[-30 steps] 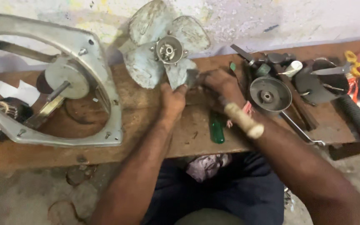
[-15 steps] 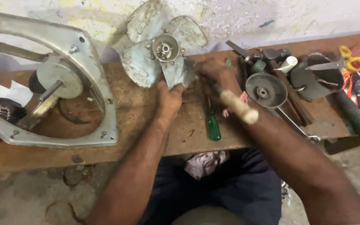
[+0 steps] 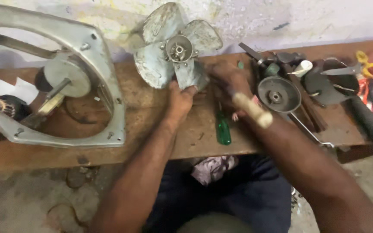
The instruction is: The person removes a fan blade from a motor housing, uses a hammer and chisel to clean or reshape the blade hub, then reattaches the blade to the motor shaft and tightens it with a wrench.
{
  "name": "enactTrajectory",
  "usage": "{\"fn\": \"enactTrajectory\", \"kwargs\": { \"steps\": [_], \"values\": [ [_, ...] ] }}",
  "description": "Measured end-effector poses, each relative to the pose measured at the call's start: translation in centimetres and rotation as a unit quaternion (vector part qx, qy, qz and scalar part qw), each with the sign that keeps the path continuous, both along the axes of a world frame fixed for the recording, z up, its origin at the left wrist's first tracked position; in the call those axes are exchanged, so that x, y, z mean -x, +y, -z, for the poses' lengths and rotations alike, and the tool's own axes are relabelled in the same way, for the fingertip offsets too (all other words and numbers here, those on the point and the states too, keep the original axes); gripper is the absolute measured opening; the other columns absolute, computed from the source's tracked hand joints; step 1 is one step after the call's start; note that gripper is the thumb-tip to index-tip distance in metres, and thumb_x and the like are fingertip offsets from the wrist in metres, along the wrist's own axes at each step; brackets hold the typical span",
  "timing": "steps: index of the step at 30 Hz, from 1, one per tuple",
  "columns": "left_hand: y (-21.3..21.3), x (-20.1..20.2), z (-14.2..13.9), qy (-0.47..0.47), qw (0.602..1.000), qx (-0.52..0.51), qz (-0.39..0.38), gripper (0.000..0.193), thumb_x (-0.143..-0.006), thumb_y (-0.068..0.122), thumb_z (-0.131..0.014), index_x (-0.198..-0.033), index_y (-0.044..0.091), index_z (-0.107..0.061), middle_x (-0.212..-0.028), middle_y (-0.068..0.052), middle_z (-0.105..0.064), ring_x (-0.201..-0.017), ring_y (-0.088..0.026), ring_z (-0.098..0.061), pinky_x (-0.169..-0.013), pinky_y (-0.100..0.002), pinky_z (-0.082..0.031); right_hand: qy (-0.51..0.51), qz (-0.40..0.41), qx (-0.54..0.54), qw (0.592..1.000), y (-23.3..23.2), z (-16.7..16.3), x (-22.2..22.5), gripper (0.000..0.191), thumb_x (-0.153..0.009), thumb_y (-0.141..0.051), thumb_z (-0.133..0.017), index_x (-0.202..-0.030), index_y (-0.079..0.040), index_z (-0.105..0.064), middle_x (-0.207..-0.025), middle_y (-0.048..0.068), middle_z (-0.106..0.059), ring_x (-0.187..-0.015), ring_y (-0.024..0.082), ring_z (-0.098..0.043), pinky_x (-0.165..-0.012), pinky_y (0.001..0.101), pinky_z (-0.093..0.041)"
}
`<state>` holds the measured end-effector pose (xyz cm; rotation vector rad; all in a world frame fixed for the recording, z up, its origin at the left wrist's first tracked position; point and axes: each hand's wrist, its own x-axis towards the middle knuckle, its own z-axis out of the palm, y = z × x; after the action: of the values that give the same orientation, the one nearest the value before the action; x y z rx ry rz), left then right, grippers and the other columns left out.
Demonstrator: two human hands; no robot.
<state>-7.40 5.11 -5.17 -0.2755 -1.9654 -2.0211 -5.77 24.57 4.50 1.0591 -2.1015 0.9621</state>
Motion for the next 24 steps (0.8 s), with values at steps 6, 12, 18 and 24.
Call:
{"fn": "enactTrajectory", "kwargs": {
  "steps": [6, 12, 18, 24],
  "values": [
    [0.6, -1.8, -1.9, -0.098, 0.976, -0.147, 0.129, 0.031, -0.088, -0.003, -0.054, -0.116, -0.007, -0.066, -0.101, -0.017, -0.074, -0.081, -0.028, -0.075, -0.068, -0.041, -0.065, 0.040, 0.078, 0.037, 0.996, 1.0, -0.1, -1.6, 0.027, -0.090, -0.007, -0.073, -0.116, -0.004, -0.071, -0.099, 0.019, -0.071, -0.089, 0.036, -0.070, -0.078, 0.0433, -0.056],
    [-3.9, -3.4, -4.4, -0.160, 0.970, -0.134, 0.128, 0.022, -0.092, -0.002, -0.051, -0.108, -0.010, -0.065, -0.091, -0.023, -0.075, -0.072, -0.031, -0.077, -0.062, -0.042, -0.066, 0.024, 0.067, 0.109, 0.991, 0.2, -1.9, -4.0, 0.020, -0.095, -0.007, -0.071, -0.113, 0.000, -0.070, -0.098, 0.017, -0.071, -0.085, 0.030, -0.071, -0.075, 0.0380, -0.057],
    [-5.6, -4.8, -7.4, -0.261, 0.961, -0.033, 0.088, 0.021, -0.089, 0.006, -0.062, -0.105, -0.008, -0.067, -0.081, -0.021, -0.073, -0.062, -0.028, -0.071, -0.052, -0.039, -0.058, -0.179, -0.049, 0.227, 0.956, 1.4, -2.0, -4.2, 0.022, -0.100, -0.012, -0.059, -0.112, 0.004, -0.067, -0.096, 0.010, -0.065, -0.081, 0.018, -0.063, -0.074, 0.0286, -0.052],
    [-5.2, -12.3, -9.3, 0.032, 0.920, 0.308, -0.242, 0.030, -0.098, 0.027, -0.075, -0.104, -0.001, -0.068, -0.087, -0.014, -0.072, -0.078, -0.024, -0.069, -0.069, -0.039, -0.054, -0.300, -0.156, 0.259, 0.905, 1.9, -0.5, -2.1, 0.026, -0.091, -0.015, -0.061, -0.105, 0.006, -0.070, -0.093, 0.013, -0.069, -0.080, 0.020, -0.065, -0.072, 0.0310, -0.053]
  ]
}}
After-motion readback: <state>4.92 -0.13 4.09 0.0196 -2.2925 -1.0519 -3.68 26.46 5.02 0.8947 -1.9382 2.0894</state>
